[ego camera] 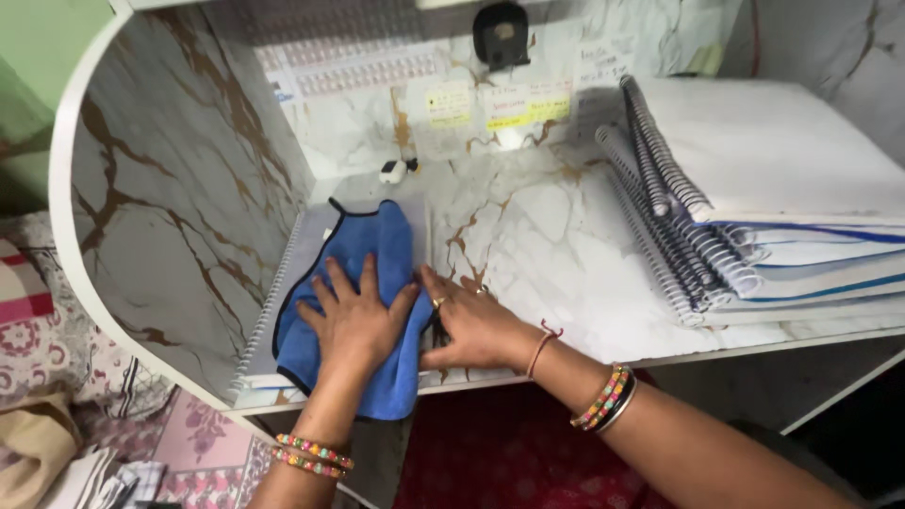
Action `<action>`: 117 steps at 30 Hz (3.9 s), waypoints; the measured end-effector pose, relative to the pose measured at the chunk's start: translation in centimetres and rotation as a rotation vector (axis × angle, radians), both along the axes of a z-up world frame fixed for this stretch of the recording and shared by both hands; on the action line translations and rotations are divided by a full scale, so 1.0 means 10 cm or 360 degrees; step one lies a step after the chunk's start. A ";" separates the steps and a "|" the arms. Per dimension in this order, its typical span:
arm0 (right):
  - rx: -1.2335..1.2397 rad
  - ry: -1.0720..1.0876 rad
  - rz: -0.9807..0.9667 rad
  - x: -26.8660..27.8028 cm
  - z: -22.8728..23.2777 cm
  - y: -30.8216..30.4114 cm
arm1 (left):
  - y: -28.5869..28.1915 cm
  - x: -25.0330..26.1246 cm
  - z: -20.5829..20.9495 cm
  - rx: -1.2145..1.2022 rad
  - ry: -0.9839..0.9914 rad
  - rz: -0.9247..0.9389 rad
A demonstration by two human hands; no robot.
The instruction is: The person wipes a marble-patterned shelf with a blue cloth, then wipes several spiral-bound notebooks and a stack of brown plastic containers. The person places the cleaned items back on the shelf.
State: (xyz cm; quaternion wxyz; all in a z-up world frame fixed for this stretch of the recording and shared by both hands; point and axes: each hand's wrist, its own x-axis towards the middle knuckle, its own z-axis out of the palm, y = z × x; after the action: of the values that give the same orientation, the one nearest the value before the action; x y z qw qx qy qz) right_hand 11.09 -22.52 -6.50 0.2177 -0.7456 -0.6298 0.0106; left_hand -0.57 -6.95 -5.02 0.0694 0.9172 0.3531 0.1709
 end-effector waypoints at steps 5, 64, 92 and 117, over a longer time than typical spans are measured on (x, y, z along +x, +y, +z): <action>-0.0052 0.0099 -0.0019 -0.04 0.12 -0.02 | 0.08 0.19 0.28 -0.0503 0.0089 -0.0015; -0.0102 -0.0693 -0.0070 0.39 -0.75 -1.12 | 2.04 1.98 0.15 -0.0283 0.0462 0.0010; -0.0217 -0.0471 -0.0067 0.11 -0.19 -1.13 | 1.92 1.29 0.85 0.0578 -0.0124 -0.0297; -0.0071 -0.0808 -0.0161 0.20 -0.35 -1.06 | 2.19 1.34 0.00 0.0125 0.0388 0.0155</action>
State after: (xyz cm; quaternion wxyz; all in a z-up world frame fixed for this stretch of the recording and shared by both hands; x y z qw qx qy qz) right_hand 13.13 -33.14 -9.96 0.0363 -0.7594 -0.6259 -0.1739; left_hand 12.86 14.93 -5.03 -0.0183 0.9150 0.3961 0.0749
